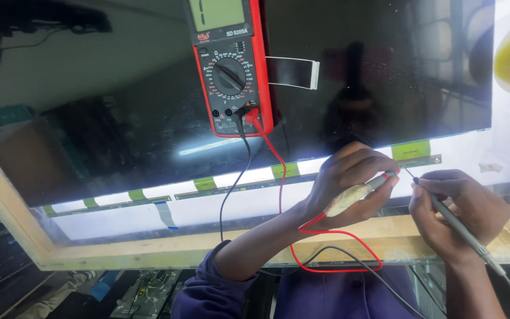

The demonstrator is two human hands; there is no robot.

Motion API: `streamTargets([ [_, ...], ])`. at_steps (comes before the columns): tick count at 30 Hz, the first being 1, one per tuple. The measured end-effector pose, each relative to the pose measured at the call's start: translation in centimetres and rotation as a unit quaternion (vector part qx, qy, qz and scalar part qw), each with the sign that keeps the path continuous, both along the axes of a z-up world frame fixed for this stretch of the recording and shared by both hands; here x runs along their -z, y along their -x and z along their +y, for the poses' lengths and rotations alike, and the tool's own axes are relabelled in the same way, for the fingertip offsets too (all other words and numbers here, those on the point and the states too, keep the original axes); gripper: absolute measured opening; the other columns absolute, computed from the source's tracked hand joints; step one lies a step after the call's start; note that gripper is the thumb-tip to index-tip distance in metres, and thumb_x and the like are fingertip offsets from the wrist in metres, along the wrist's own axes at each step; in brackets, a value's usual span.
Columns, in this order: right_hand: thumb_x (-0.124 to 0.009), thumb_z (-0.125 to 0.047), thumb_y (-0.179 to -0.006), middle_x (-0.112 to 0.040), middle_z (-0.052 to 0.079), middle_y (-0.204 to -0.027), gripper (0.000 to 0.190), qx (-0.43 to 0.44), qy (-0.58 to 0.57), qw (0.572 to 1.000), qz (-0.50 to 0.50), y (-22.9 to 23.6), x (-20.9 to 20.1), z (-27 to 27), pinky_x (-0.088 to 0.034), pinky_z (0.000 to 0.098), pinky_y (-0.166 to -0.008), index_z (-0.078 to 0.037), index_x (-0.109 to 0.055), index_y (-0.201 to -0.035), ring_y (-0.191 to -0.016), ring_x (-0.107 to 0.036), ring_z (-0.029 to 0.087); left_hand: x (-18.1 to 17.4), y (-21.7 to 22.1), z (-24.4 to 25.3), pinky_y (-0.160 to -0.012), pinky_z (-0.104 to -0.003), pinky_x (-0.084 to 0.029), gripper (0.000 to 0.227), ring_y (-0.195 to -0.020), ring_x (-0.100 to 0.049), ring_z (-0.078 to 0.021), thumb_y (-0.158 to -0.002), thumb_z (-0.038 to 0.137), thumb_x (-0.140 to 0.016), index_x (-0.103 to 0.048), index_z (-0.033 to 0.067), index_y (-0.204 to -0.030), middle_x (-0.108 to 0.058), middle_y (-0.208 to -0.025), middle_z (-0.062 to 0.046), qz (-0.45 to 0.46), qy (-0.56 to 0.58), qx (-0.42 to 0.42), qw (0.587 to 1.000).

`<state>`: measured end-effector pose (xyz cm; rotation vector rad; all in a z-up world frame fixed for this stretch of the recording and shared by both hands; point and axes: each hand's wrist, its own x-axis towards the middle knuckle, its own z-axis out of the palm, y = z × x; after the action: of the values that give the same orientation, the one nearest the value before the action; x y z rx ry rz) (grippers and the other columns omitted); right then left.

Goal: The person uses a multimeter to test the electrical continuity of a circuit board attached to the bottom edge of a large screen. They move the probes along the board's contacts while observing the multimeter's display.

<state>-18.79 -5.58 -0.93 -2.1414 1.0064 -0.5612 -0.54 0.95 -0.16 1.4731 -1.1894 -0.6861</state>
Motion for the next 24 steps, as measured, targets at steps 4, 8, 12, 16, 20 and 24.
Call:
streamTargets([
  [4,-0.071,0.004,-0.094,-0.070,0.019,-0.092,0.007,0.001,-0.007,1.000,-0.012,-0.1,0.0,0.1,-0.048,0.0297,-0.068,0.004,-0.065,-0.092,-0.072,-0.063,0.022,-0.4,-0.2,0.0,-0.080,-0.033,-0.051,0.004,-0.082,-0.062,-0.0234,-0.094,0.002,-0.063,-0.060,0.0052,-0.094,-0.066,-0.092,-0.003,0.011,-0.008,0.003,1.000],
  [8,-0.071,0.000,-0.094,-0.070,0.017,-0.094,0.006,0.009,-0.009,1.000,-0.002,-0.1,-0.1,0.2,-0.047,0.0296,-0.067,0.002,-0.066,-0.094,-0.075,-0.064,0.023,-0.1,-0.1,0.0,-0.079,-0.035,-0.051,0.005,-0.082,-0.063,-0.0257,-0.094,0.003,-0.064,-0.061,0.0034,-0.097,-0.067,-0.094,-0.005,0.008,-0.001,0.008,1.000],
  [12,-0.069,0.000,-0.093,-0.069,0.018,-0.087,0.010,0.004,-0.007,1.000,-0.025,-1.0,-1.0,-0.3,-0.047,0.0293,-0.062,0.003,-0.061,-0.087,-0.069,-0.064,0.022,-0.1,-0.1,-0.1,-0.078,-0.035,-0.051,0.009,-0.082,-0.060,-0.0259,-0.093,0.001,-0.065,-0.061,0.0043,-0.100,-0.067,-0.095,-0.005,-0.004,-0.004,0.017,1.000],
  [16,-0.064,-0.005,-0.094,-0.067,0.016,-0.082,0.013,0.008,-0.044,0.998,-0.048,-1.4,-1.2,-0.6,-0.043,0.0273,-0.059,0.002,-0.059,-0.085,-0.065,-0.062,0.021,-0.3,-0.3,-0.3,-0.073,-0.034,-0.049,0.002,-0.080,-0.059,-0.0250,-0.092,0.004,-0.061,-0.060,0.0047,-0.094,-0.065,-0.089,-0.006,-0.010,-0.018,0.015,1.000],
  [20,-0.064,-0.008,-0.094,-0.067,0.016,-0.082,0.015,0.021,-0.052,0.997,-0.049,-1.4,-1.1,-0.5,-0.043,0.0267,-0.059,0.001,-0.059,-0.084,-0.066,-0.063,0.021,-0.5,-0.3,-0.4,-0.072,-0.033,-0.048,0.002,-0.078,-0.058,-0.0243,-0.092,0.004,-0.061,-0.060,0.0043,-0.094,-0.065,-0.088,-0.006,-0.021,-0.015,0.016,1.000],
  [24,-0.064,-0.010,-0.094,-0.066,0.017,-0.082,0.017,0.031,-0.079,0.995,-0.049,-1.6,-1.5,-0.5,-0.043,0.0266,-0.059,0.002,-0.060,-0.084,-0.066,-0.062,0.021,-0.5,-0.3,-0.4,-0.072,-0.033,-0.049,0.001,-0.079,-0.058,-0.0245,-0.093,0.005,-0.061,-0.060,0.0038,-0.094,-0.066,-0.089,-0.007,-0.018,-0.011,0.015,1.000],
])
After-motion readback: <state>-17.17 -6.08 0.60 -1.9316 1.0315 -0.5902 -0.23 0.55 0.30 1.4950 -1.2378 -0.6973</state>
